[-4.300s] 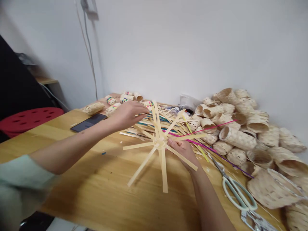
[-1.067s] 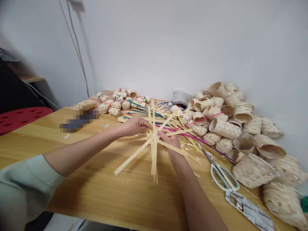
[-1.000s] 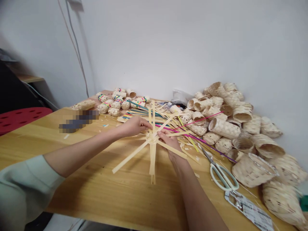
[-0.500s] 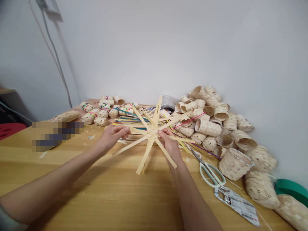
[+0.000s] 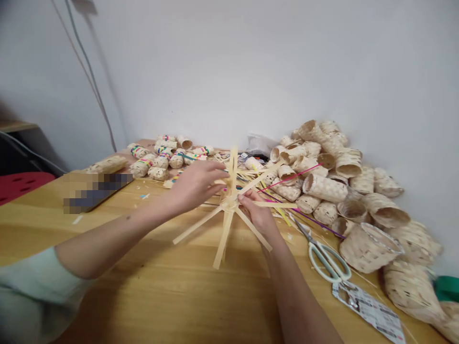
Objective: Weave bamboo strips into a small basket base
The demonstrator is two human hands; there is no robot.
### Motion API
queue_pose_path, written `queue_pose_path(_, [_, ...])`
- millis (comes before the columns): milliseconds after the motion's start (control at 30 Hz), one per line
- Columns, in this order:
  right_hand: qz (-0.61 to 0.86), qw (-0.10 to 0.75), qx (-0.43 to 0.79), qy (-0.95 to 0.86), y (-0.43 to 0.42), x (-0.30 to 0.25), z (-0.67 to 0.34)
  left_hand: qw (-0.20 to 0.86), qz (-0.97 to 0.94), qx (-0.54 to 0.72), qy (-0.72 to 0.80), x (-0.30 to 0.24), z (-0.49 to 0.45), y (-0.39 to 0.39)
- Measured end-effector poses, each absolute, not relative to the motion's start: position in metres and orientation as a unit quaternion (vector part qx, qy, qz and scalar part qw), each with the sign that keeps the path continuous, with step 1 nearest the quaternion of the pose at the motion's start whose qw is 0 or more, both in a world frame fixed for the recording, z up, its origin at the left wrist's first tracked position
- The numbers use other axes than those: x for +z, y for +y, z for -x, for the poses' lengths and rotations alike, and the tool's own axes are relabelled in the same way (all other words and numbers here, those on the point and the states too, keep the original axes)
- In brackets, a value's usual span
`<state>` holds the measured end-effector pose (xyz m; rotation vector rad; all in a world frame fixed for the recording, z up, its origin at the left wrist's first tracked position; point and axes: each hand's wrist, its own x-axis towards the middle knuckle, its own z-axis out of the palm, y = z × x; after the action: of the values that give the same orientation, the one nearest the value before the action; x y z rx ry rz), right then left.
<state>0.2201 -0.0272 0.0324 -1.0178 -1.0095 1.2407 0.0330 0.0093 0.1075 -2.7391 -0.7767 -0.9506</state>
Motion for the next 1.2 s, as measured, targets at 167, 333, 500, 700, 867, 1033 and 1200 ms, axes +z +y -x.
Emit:
queue_pose_path(167, [0.471,0.571,0.512,-0.435,-0.026,0.036,-0.216,0.106,0.922,-0.252,-0.276,0.083,-0.05,0.017])
queue_pose_path(333, [0.473,0.577,0.495,-0.446,-0.027,0.037,-0.216,0.085,0.913,-0.265,-0.3,0.077,-0.05,0.017])
queue_pose_path(500, [0.475,0.579,0.477,-0.46,-0.029,0.04,-0.213,0.105,0.893,-0.319,-0.299,0.075,-0.052,0.019])
queue_pose_path(700, [0.512,0.58,0.43,-0.466,-0.03,0.039,-0.211,0.104,0.896,-0.275,-0.333,0.077,-0.053,0.011])
queue_pose_path(867, [0.534,0.574,0.414,-0.463,-0.031,0.037,-0.208,-0.069,0.887,-0.239,-0.389,0.081,-0.05,0.019])
queue_pose_path(1033, [0.519,0.583,0.432,-0.452,-0.031,0.038,-0.21,-0.135,0.878,-0.239,-0.392,0.082,-0.05,0.02])
queue_pose_path(1200, [0.494,0.577,0.465,-0.455,-0.029,0.039,-0.213,-0.137,0.873,-0.253,-0.393,0.08,-0.05,0.02])
